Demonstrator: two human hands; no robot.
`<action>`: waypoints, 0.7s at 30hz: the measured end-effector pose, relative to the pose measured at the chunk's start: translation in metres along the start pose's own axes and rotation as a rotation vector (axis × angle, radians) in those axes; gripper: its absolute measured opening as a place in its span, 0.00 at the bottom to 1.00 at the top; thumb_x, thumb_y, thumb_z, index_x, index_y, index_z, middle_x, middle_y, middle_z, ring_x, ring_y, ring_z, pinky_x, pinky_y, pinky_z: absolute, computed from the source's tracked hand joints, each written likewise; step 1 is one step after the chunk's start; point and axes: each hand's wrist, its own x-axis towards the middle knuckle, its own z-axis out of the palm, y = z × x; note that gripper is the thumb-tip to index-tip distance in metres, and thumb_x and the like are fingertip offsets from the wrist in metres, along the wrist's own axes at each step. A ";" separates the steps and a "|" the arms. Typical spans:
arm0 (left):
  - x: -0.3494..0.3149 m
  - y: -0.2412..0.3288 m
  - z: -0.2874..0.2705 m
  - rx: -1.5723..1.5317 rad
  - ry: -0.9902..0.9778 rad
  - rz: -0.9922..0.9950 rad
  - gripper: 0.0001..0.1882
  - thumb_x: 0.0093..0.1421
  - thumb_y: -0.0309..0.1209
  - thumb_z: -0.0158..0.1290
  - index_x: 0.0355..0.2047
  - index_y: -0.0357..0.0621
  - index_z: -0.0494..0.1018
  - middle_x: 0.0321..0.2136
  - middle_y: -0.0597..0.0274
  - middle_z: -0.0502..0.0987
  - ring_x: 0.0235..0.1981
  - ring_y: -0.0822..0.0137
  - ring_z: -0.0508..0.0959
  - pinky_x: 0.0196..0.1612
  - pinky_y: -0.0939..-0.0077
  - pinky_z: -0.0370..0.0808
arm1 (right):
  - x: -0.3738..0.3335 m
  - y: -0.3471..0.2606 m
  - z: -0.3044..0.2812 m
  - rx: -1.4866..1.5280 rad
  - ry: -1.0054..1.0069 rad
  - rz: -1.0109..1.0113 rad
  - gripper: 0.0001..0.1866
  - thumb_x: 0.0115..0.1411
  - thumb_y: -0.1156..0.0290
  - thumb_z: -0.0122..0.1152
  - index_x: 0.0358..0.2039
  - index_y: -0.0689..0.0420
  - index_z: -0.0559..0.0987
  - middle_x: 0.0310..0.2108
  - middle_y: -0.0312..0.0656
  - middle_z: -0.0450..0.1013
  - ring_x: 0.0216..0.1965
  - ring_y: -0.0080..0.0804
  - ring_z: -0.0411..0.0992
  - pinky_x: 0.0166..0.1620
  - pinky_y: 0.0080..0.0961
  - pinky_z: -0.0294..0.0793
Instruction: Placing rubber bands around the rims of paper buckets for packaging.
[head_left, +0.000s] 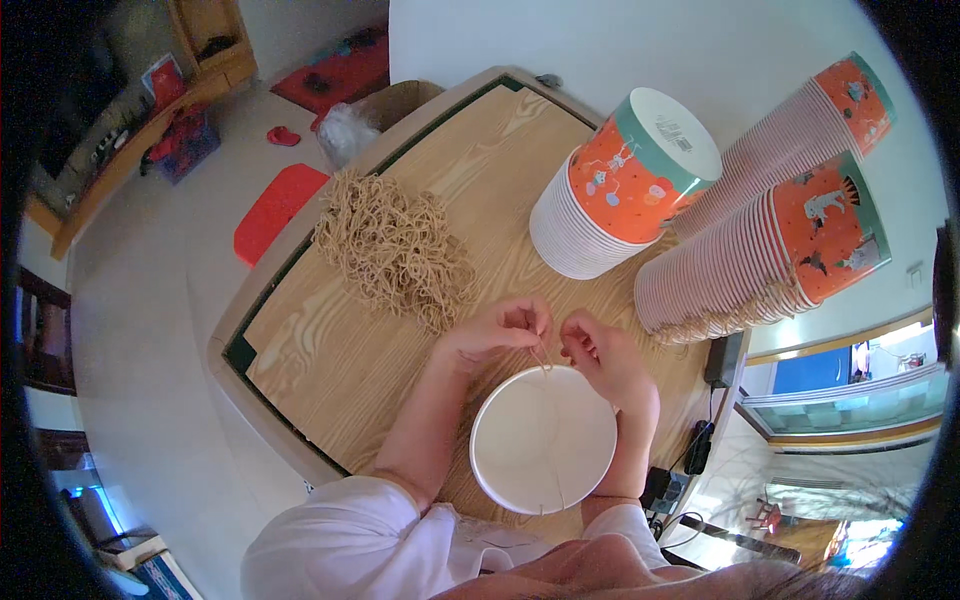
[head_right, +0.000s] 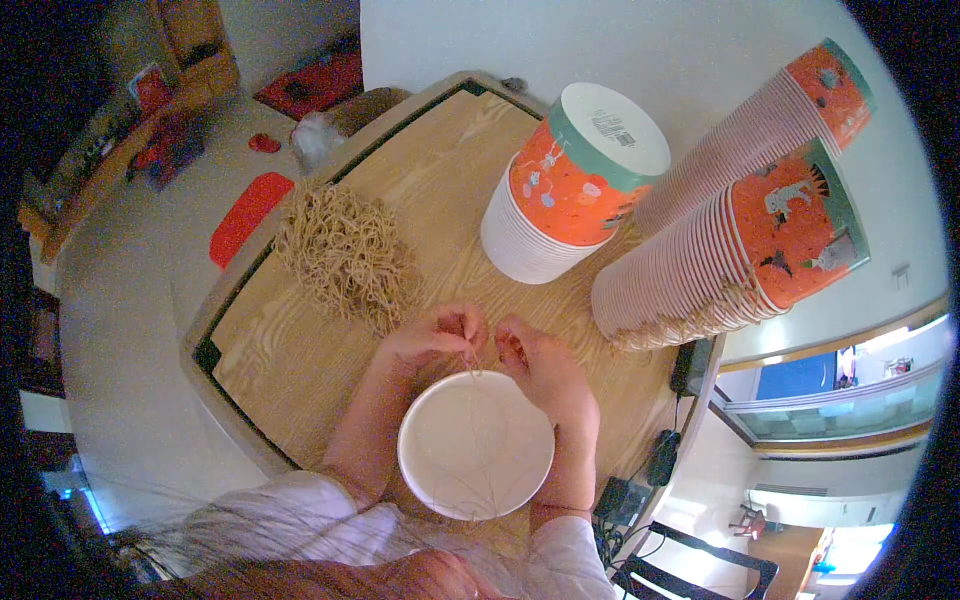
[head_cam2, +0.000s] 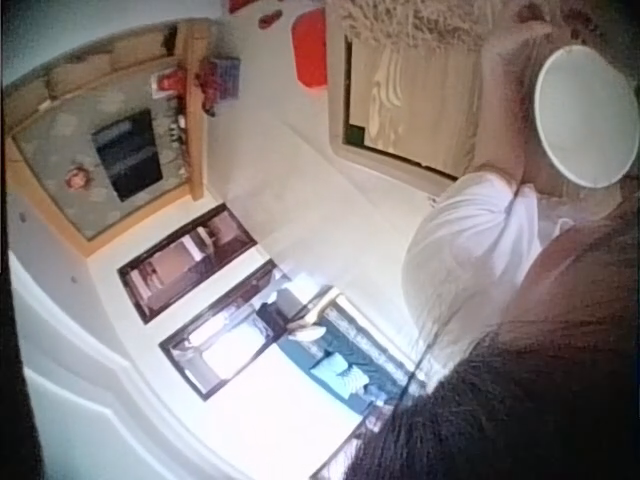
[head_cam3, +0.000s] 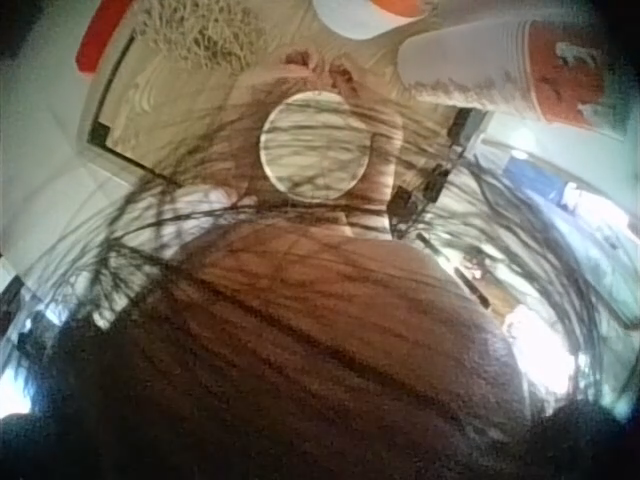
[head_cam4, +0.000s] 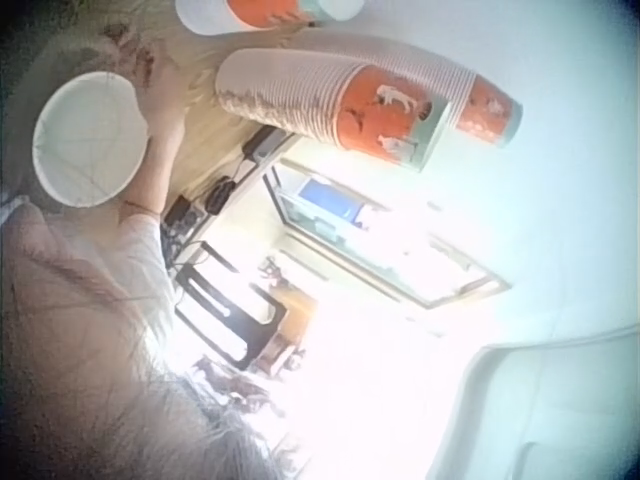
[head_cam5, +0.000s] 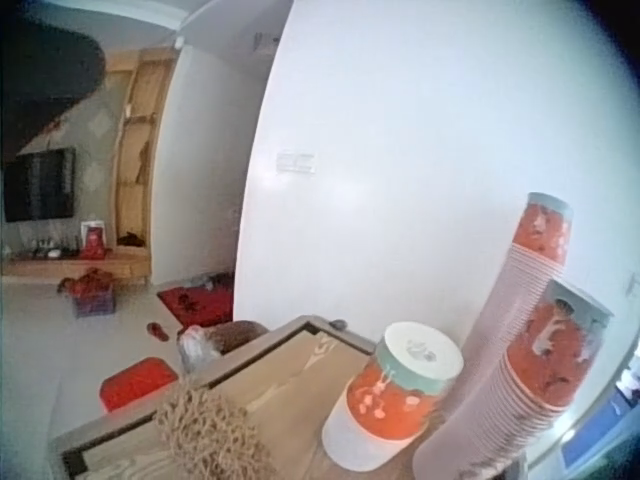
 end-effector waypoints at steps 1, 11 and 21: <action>0.002 -0.005 -0.004 -0.107 -0.049 0.131 0.07 0.53 0.28 0.56 0.28 0.43 0.69 0.27 0.64 0.72 0.29 0.73 0.71 0.34 0.79 0.68 | 0.001 -0.001 0.000 0.000 -0.005 0.000 0.03 0.61 0.77 0.52 0.35 0.61 0.70 0.25 0.44 0.74 0.27 0.32 0.77 0.31 0.27 0.75; -0.003 0.002 -0.023 0.181 -0.161 0.079 0.06 0.49 0.25 0.52 0.26 0.36 0.77 0.26 0.61 0.75 0.30 0.71 0.73 0.35 0.79 0.69 | -0.002 -0.007 0.001 -0.040 0.038 0.045 0.03 0.59 0.78 0.53 0.34 0.61 0.71 0.24 0.46 0.74 0.28 0.34 0.77 0.31 0.27 0.75; 0.002 -0.004 -0.019 0.264 -0.174 -0.003 0.06 0.52 0.21 0.58 0.31 0.35 0.78 0.29 0.60 0.77 0.35 0.72 0.76 0.39 0.77 0.73 | -0.002 -0.025 0.008 -0.152 0.180 0.012 0.04 0.58 0.76 0.56 0.34 0.60 0.71 0.25 0.49 0.74 0.28 0.44 0.76 0.30 0.31 0.74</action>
